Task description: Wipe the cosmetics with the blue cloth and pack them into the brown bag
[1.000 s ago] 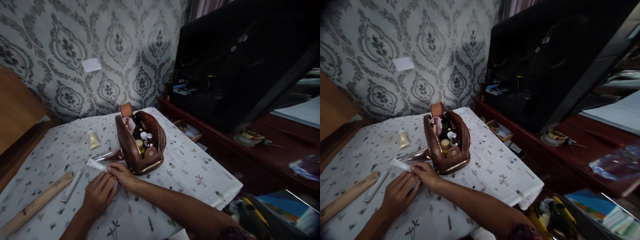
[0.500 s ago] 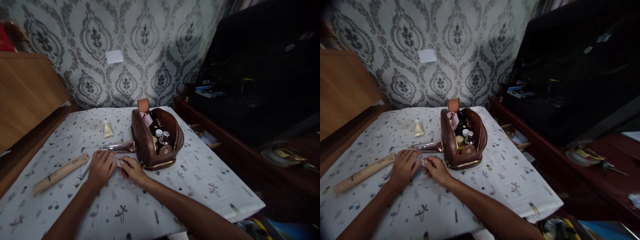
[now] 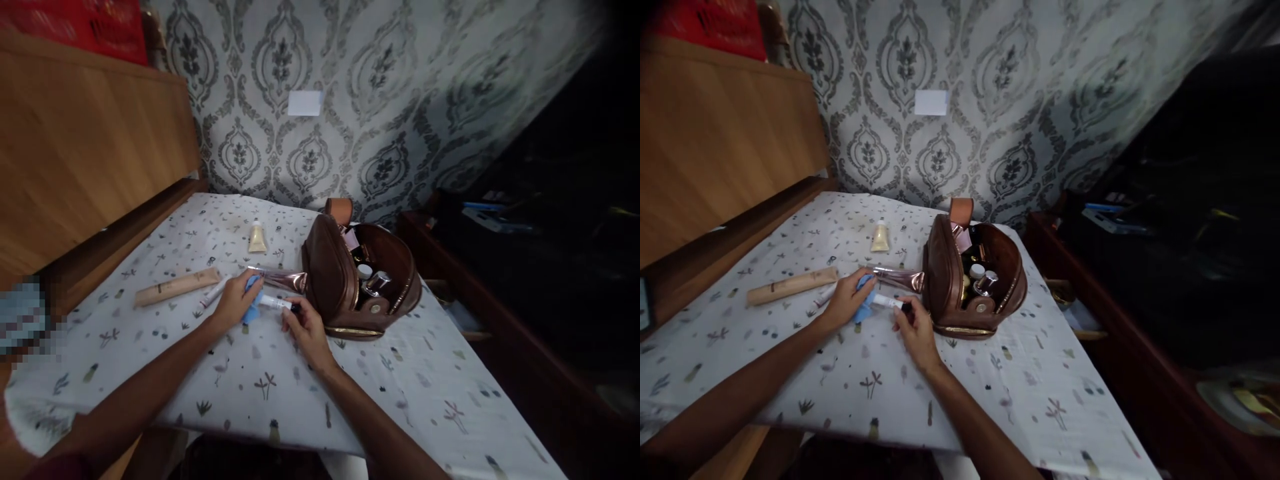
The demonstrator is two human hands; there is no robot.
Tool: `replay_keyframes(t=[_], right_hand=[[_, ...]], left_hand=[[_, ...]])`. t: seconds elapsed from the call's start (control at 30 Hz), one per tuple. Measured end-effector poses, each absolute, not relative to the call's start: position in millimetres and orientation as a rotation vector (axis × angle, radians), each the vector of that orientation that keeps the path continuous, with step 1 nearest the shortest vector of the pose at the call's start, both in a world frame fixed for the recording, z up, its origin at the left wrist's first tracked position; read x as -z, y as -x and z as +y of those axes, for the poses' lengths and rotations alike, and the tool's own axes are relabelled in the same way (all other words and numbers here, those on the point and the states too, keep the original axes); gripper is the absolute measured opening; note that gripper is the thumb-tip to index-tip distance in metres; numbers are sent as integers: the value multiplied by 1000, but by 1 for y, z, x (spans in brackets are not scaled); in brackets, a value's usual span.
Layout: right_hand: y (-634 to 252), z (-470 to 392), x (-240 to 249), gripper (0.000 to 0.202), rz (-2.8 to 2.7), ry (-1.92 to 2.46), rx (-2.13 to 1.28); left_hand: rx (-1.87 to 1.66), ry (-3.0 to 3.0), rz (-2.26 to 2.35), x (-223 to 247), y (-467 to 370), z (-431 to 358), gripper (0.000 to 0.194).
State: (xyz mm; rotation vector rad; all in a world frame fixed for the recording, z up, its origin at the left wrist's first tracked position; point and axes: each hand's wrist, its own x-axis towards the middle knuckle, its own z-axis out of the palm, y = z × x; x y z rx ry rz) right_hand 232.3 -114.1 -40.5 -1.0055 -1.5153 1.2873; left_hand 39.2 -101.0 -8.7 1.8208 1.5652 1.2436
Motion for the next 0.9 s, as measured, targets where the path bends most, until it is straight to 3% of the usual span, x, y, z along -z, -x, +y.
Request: replay_keyframes(t=[0.37,0.63,0.9], right_hand=[[-225,-120,38,27,-1711,1069,-1131],[-229,-116,37,40,-1698,1077,-1270],[-224,-113,42,46,-1446,1015,-1432]], left_hand=[[-1547,-1369,1472,14,-19,-87,31],[-1360,-1372,1169,14,-26,-95,44],[-1379,-1514,1360,22,-21,-88,23]])
